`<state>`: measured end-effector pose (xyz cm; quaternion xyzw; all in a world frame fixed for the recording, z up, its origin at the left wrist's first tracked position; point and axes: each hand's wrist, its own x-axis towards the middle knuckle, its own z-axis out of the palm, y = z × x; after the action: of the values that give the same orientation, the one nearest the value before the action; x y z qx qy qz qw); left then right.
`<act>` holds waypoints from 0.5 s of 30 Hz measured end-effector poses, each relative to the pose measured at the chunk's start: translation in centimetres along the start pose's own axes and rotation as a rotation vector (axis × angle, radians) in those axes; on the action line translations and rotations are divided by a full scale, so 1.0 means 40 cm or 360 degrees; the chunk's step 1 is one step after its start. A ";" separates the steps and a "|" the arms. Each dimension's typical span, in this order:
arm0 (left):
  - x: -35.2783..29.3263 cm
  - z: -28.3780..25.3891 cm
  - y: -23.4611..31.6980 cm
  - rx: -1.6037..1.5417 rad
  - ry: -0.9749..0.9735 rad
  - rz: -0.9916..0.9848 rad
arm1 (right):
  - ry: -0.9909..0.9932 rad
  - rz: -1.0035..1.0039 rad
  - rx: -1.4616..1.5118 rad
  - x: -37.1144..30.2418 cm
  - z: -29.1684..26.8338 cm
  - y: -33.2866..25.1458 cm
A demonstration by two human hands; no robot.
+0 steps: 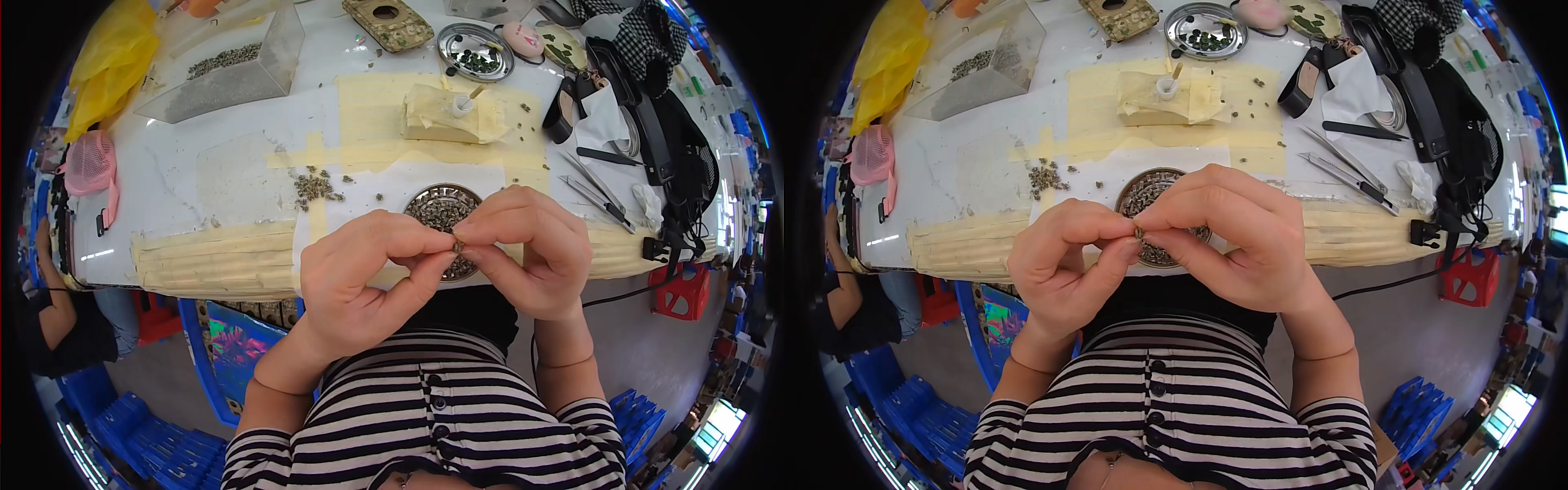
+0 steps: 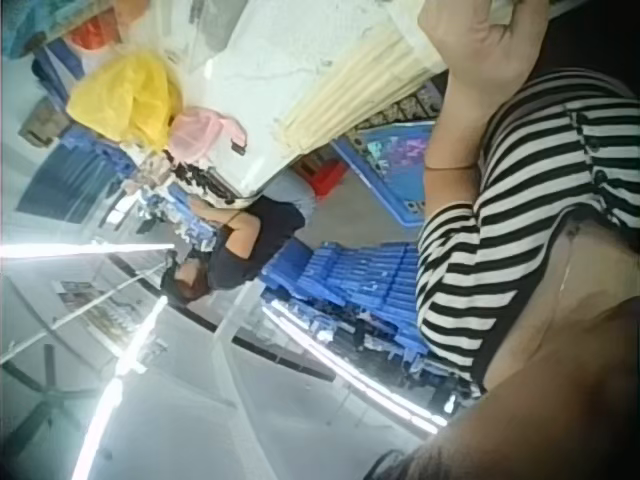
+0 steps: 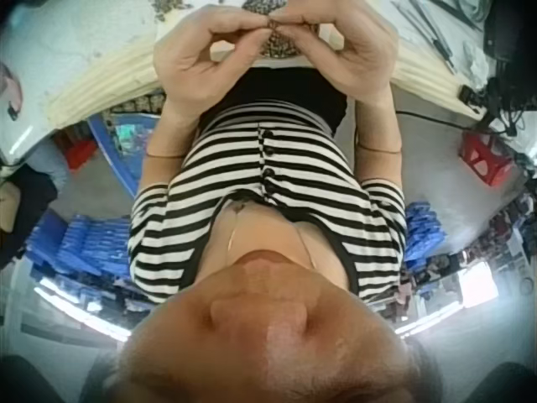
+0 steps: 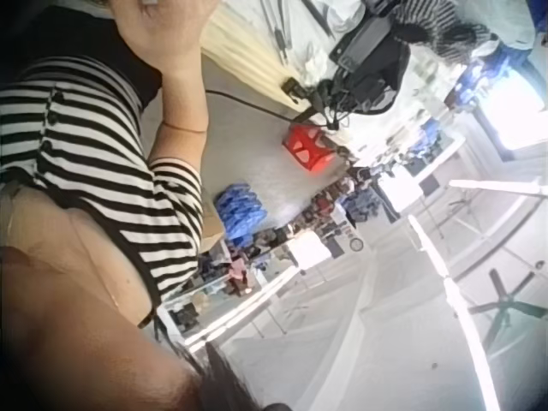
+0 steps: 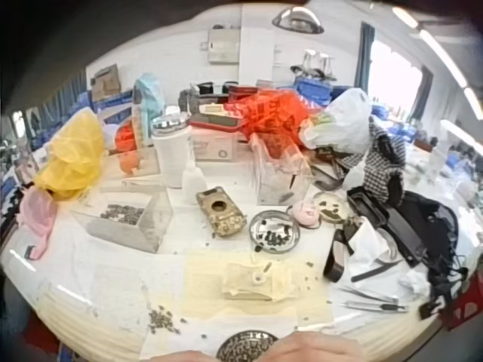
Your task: Assembling small metal components on a workbench.
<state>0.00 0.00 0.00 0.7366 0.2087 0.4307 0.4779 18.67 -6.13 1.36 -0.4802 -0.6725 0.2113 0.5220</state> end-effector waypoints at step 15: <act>-0.017 0.024 0.014 -0.0511 0.0102 -0.0667 | -0.0026 -0.0032 -0.0122 -0.001 0.001 0.002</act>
<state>0.39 -1.26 0.03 0.5779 0.3007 0.3730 0.6606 18.65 -6.11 1.26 -0.4913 -0.6890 0.1840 0.5000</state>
